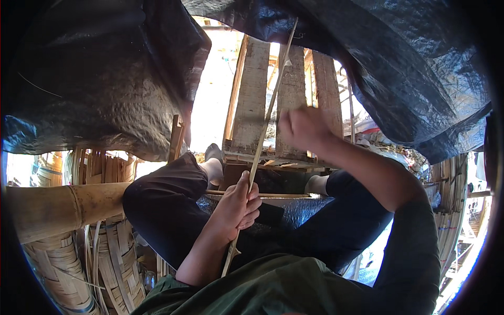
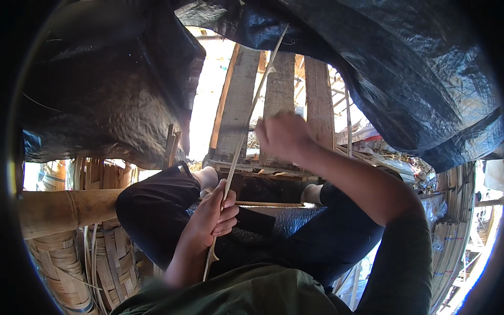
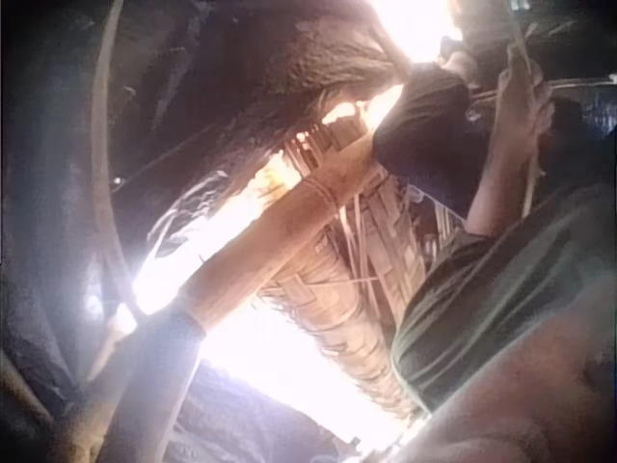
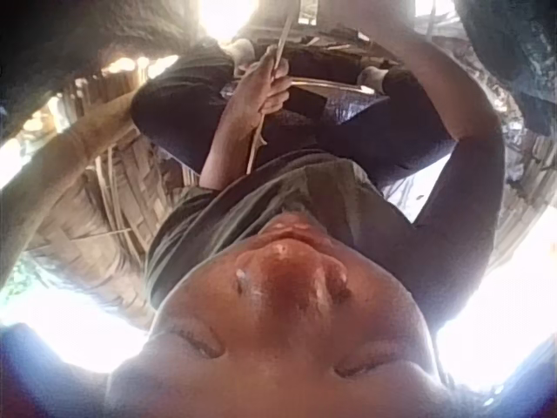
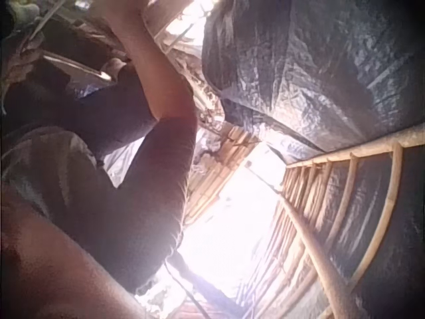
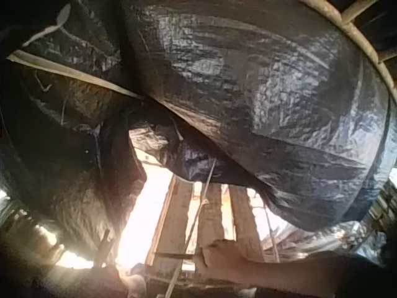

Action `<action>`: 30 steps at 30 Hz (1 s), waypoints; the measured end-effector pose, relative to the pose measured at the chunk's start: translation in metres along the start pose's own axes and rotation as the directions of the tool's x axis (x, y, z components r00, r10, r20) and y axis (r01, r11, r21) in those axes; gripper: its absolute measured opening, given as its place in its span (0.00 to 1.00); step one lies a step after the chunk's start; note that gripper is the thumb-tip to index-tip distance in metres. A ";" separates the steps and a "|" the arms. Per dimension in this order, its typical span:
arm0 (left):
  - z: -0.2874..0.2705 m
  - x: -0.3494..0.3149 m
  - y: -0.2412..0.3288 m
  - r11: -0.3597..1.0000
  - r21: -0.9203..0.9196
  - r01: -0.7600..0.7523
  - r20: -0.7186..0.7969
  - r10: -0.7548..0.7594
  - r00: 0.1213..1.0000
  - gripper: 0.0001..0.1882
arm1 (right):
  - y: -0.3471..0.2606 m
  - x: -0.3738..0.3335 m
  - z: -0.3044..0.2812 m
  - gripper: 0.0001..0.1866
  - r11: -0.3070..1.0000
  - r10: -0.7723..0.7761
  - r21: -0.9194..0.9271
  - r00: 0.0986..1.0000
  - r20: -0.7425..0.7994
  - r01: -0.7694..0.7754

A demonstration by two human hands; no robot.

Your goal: The person sets down a mobile phone, holds a thin bamboo stick, and scrapes along its surface using a knife.

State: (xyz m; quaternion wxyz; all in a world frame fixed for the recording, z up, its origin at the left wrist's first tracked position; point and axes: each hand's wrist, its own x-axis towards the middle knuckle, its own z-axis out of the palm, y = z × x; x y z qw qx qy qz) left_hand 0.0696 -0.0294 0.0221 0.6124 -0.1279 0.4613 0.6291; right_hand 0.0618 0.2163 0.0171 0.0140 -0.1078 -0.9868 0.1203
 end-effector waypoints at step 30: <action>0.010 0.013 -0.009 0.997 0.073 0.023 0.030 -0.025 0.999 0.27 | 0.097 0.046 0.008 0.33 0.922 0.386 0.009 0.920 -0.074 -0.386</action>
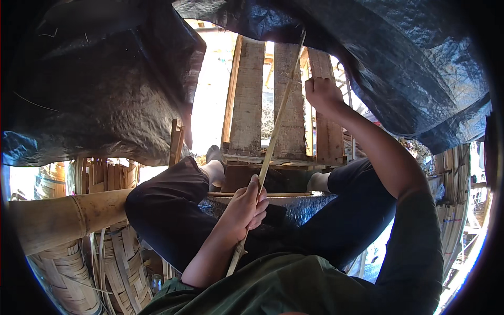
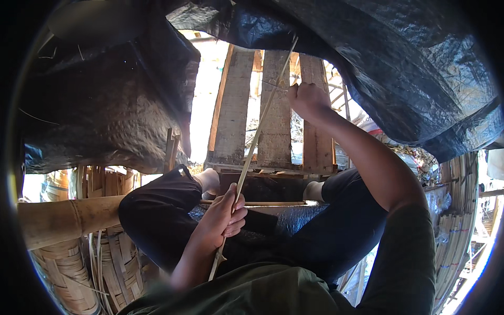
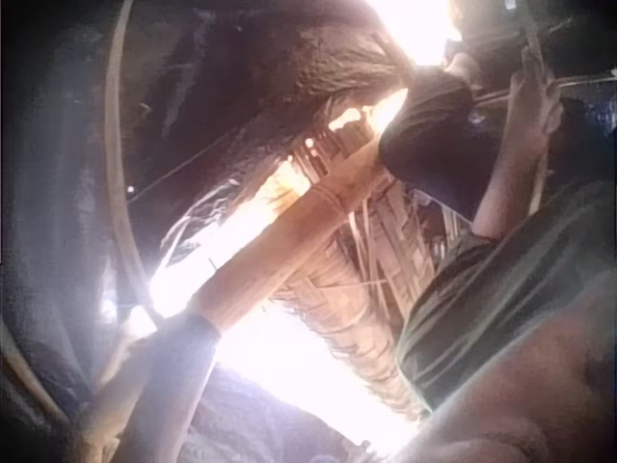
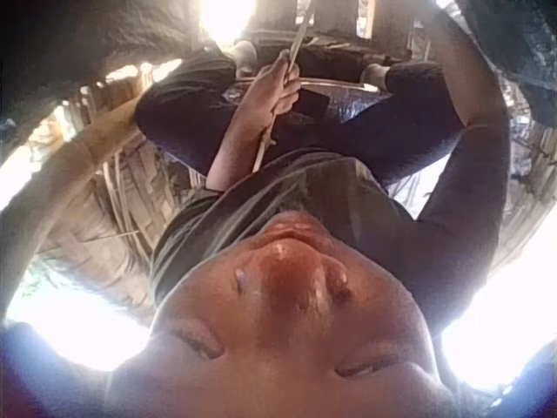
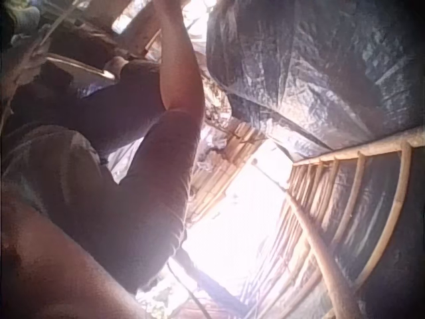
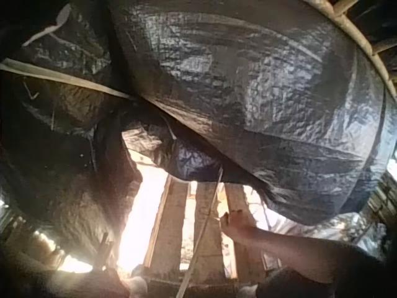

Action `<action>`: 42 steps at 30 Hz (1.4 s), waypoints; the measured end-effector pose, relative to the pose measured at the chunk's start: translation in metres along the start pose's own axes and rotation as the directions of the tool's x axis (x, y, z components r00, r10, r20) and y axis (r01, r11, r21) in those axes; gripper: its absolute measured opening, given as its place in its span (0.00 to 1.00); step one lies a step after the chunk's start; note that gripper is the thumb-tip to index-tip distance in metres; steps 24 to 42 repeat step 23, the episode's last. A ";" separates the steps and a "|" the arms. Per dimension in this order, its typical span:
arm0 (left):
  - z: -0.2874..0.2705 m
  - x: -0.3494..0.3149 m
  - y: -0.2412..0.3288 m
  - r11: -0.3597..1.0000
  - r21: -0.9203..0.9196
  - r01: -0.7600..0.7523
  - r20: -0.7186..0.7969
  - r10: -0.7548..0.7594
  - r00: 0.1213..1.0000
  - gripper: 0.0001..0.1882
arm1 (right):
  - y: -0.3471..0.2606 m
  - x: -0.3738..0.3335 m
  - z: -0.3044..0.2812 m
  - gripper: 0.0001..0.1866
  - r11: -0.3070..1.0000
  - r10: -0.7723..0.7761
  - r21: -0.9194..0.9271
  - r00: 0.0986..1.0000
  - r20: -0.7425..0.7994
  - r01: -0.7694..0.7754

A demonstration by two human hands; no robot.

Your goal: The person sets down a mobile phone, holds a thin bamboo stick, and scrapes along its surface using a knife.

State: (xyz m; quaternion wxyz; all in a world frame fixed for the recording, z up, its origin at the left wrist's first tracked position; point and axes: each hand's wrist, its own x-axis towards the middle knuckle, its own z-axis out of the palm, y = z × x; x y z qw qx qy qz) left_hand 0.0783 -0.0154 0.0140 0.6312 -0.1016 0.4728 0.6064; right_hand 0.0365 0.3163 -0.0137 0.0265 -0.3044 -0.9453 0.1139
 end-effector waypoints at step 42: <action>-0.014 0.005 0.012 0.994 0.070 -0.078 0.123 0.069 0.990 0.26 | -0.096 -0.064 -0.024 0.20 0.936 -0.155 0.349 0.951 0.269 0.054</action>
